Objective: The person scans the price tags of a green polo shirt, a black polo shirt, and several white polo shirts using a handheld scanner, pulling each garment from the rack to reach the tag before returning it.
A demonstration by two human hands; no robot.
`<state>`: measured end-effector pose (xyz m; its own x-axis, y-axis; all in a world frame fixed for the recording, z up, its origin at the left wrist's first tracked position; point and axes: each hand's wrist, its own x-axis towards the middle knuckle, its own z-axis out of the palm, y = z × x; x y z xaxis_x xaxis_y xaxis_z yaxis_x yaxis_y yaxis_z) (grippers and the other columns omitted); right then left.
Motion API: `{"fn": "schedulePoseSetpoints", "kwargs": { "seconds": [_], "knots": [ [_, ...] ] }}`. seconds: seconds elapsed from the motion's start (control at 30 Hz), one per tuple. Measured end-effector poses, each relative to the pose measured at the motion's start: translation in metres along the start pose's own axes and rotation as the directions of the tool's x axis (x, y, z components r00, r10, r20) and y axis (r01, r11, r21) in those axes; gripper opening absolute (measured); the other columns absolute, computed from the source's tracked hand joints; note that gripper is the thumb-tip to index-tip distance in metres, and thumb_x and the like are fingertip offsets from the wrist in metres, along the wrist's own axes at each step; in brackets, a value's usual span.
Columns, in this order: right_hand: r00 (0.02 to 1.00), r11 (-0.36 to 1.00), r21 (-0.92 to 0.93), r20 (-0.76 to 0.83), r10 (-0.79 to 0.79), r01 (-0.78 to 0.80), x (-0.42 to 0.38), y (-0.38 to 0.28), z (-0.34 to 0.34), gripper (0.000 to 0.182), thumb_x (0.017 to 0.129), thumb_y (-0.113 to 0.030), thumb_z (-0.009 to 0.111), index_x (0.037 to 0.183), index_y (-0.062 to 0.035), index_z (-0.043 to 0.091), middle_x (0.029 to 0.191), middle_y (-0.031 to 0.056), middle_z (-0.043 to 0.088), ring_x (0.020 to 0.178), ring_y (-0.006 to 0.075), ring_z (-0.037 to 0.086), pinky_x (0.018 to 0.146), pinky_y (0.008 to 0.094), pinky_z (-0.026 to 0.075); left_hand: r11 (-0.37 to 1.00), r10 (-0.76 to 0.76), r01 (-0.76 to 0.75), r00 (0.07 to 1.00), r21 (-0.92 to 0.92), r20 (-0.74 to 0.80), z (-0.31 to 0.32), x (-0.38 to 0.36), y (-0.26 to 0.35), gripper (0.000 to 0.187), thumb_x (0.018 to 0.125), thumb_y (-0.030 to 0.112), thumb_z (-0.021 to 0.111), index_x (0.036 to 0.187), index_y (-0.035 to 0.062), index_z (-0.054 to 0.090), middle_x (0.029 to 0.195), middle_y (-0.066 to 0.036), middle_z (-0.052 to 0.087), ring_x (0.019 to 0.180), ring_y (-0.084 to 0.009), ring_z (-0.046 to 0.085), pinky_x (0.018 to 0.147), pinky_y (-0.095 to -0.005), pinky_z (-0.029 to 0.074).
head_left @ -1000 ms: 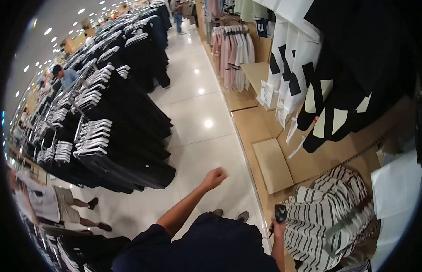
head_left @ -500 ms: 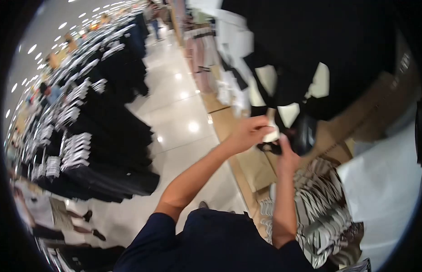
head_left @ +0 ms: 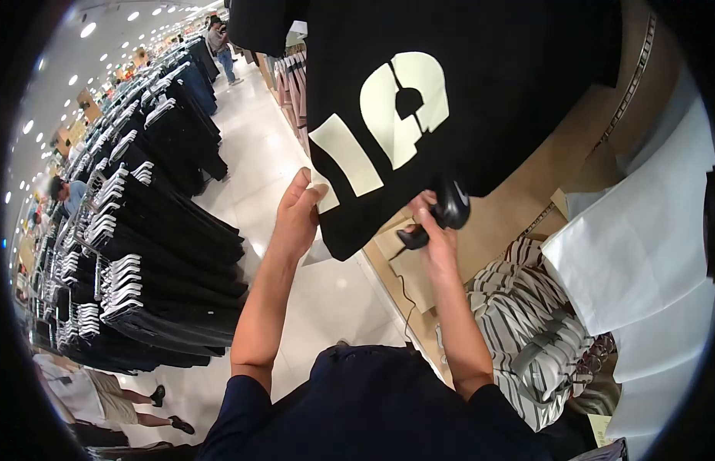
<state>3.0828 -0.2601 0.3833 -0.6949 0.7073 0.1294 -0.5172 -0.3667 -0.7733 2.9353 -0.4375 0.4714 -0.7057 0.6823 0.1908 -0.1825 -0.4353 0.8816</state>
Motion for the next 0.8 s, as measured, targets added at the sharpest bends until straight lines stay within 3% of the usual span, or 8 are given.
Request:
{"fn": "schedulePoseSetpoints", "kwargs": {
  "seconds": [0.1,0.23,0.37,0.4,0.47,0.53,0.63,0.8],
  "knots": [
    [0.992,0.979,0.179,0.100,0.077,-0.094,-0.005,0.006,0.021,0.043,0.091,-0.010,0.069,0.129,-0.0061,0.049,0.114,0.0081,0.063,0.099,0.0199,0.062,0.069,0.0310,0.052,0.999,0.023,-0.025,0.997,0.020,0.077,-0.001,-0.006,-0.002,0.008,0.096,0.008,0.051,0.104,0.0113,0.052,0.099,0.000,0.066,0.087,-0.0070,0.063,0.076,-0.0260,0.050],
    [1.000,0.999,-0.038,0.023,-0.008,0.009,-0.024,-0.008,0.023,0.037,0.091,-0.004,0.066,0.124,-0.0040,0.050,0.109,0.0099,0.065,0.096,0.0225,0.066,0.069,0.0297,0.052,0.987,0.091,-0.105,0.988,0.119,0.122,-0.016,-0.014,0.004,0.014,0.102,0.018,0.052,0.113,0.0091,0.051,0.096,-0.001,0.067,0.082,-0.0064,0.064,0.068,-0.0225,0.051],
    [0.911,0.863,-0.318,0.259,-0.319,0.393,-0.051,0.007,0.001,0.068,0.082,-0.004,0.073,0.141,-0.0005,0.040,0.135,0.0172,0.055,0.124,0.0291,0.056,0.079,0.0297,0.054,0.897,0.234,-0.229,0.972,0.378,0.035,0.015,-0.036,0.004,0.027,0.102,0.021,0.055,0.121,0.0027,0.053,0.083,0.002,0.062,0.074,-0.0027,0.058,0.061,-0.0180,0.045],
    [0.938,0.893,-0.323,0.252,-0.239,0.314,-0.065,-0.001,0.012,0.078,0.077,-0.005,0.077,0.144,-0.0003,0.037,0.140,0.0183,0.049,0.129,0.0306,0.052,0.081,0.0308,0.054,0.667,0.083,-0.050,0.996,0.744,-0.008,0.015,-0.044,-0.004,0.031,0.102,0.021,0.055,0.125,0.0000,0.053,0.084,-0.002,0.063,0.077,-0.0059,0.060,0.064,-0.0206,0.047],
    [0.943,0.897,-0.298,0.169,-0.286,0.325,-0.083,0.018,0.003,0.054,0.083,-0.006,0.076,0.130,-0.0003,0.051,0.118,0.0080,0.061,0.097,0.0158,0.062,0.078,0.0281,0.053,0.735,-0.145,-0.185,0.897,0.653,0.418,0.044,-0.066,-0.035,0.038,0.101,0.020,0.054,0.129,-0.0050,0.049,0.098,-0.013,0.067,0.085,-0.0230,0.065,0.077,-0.0369,0.052],
    [0.968,0.942,-0.251,-0.059,-0.246,0.224,-0.093,0.012,-0.006,0.037,0.084,-0.004,0.069,0.119,0.0003,0.058,0.110,0.0067,0.063,0.091,0.0155,0.063,0.077,0.0293,0.053,0.491,0.208,-0.622,0.763,0.610,0.611,0.079,-0.083,-0.024,0.055,0.092,0.030,0.065,0.136,0.0018,0.047,0.121,-0.026,0.057,0.098,-0.0383,0.061,0.088,-0.0435,0.048],
    [0.950,0.991,-0.102,-0.292,-0.107,0.081,-0.105,-0.031,-0.023,0.024,0.084,-0.005,0.063,0.107,-0.0004,0.065,0.097,0.0059,0.065,0.082,0.0167,0.065,0.069,0.0300,0.052,0.290,0.164,-0.781,0.609,0.553,0.776,0.074,-0.090,-0.018,0.057,0.091,0.030,0.066,0.136,0.0007,0.047,0.133,-0.024,0.054,0.108,-0.0319,0.062,0.095,-0.0424,0.046],
    [0.903,0.985,0.157,-0.412,0.125,-0.065,-0.127,-0.026,-0.125,0.021,0.093,-0.024,0.063,0.106,-0.0088,0.060,0.086,0.0116,0.063,0.067,0.0248,0.064,0.066,0.0377,0.055,0.905,-0.081,-0.157,0.848,0.395,0.524,0.034,-0.079,-0.080,0.039,0.097,0.017,0.060,0.130,0.0007,0.048,0.124,-0.015,0.060,0.108,-0.0208,0.061,0.096,-0.0364,0.047]
  ]
}}
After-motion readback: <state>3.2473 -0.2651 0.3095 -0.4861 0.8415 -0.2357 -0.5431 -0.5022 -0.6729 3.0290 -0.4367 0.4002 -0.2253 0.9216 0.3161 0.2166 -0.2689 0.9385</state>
